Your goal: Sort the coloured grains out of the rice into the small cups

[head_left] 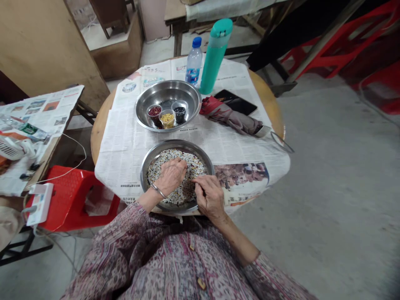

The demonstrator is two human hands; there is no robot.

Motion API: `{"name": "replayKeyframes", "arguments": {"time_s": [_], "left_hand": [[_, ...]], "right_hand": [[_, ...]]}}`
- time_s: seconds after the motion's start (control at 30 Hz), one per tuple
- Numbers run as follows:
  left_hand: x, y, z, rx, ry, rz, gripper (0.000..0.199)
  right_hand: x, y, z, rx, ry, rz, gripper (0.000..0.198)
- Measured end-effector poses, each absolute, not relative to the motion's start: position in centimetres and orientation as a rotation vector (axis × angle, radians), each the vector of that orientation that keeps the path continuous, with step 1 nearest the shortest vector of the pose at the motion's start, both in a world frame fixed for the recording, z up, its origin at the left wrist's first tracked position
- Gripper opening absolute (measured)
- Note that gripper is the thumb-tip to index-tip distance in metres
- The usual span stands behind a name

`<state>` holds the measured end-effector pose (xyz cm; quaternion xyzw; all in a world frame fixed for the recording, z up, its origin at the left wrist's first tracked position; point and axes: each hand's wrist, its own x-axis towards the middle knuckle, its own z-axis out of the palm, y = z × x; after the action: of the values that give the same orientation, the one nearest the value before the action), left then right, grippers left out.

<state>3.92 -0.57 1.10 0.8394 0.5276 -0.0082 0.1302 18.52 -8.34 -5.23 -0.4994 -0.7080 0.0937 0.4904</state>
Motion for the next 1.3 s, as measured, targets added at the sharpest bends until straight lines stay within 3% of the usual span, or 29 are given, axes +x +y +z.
{"name": "replayKeyframes", "arguments": {"time_s": [1.03, 1.3], "left_hand": [[6.0, -0.8, 1.4, 2.615, 1.418, -0.276, 0.023], [5.6, -0.6, 1.3, 2.494, 1.478, -0.140, 0.019]], "right_hand": [[18.6, -8.4, -5.5, -1.222, -1.738, 0.211, 0.021], [18.5, -8.4, -5.7, -1.223, -1.725, 0.211, 0.021]]}}
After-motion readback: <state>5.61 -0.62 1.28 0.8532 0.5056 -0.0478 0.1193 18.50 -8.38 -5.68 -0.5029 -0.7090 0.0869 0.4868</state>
